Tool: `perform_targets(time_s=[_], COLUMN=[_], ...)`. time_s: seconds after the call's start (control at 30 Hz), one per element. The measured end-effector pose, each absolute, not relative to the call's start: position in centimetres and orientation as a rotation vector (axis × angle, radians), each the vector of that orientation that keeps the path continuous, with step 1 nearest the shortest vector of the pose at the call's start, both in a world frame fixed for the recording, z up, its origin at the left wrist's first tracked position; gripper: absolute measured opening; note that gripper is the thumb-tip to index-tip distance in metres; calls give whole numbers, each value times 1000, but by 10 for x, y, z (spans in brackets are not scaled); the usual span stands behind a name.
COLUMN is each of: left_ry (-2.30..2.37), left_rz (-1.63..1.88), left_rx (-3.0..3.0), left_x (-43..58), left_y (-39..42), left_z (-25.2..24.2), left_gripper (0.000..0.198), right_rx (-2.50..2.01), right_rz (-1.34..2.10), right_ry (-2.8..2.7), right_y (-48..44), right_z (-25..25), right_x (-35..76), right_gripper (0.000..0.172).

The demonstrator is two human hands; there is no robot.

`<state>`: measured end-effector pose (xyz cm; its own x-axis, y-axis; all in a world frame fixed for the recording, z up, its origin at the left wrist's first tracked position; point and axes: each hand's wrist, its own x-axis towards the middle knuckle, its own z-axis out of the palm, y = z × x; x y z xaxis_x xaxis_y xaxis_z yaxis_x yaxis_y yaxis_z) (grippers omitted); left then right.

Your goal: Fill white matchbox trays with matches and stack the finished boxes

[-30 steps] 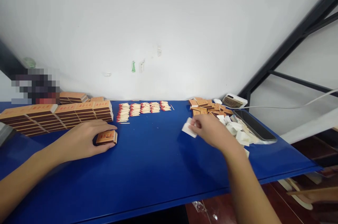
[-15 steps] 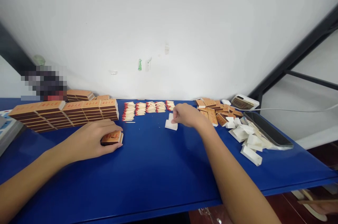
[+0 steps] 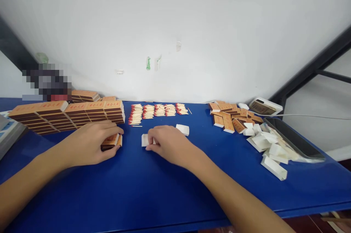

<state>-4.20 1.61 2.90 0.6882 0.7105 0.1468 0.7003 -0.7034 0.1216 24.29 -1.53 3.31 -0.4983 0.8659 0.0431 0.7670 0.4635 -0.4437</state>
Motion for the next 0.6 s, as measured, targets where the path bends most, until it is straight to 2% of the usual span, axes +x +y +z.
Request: perform_targets(time_s=[0.1,0.2,0.33,0.47,0.6], left_ry=[1228,1210,1055,913,902], left_rz=[252,355,669,660,561], left_rx=[2867,2948,3015,2985,2896], left_x=[-44,-40,-17,14,31], left_y=[16,13,-1,-18,-26], left_z=[30,27,16,1,-7], left_gripper=[25,35,38,46,51], right_rx=[-1368,-1378,-1696,-1810,-1848], right_rz=[579,586,214,312,280], right_ry=[-2508,-2466,-2257,-2291,-2388], right_y=[-20,-11,12,26,26], right_z=[30,36,42,34,27], right_x=[234,250,292,316,324], right_gripper=[14,18,27,32,20])
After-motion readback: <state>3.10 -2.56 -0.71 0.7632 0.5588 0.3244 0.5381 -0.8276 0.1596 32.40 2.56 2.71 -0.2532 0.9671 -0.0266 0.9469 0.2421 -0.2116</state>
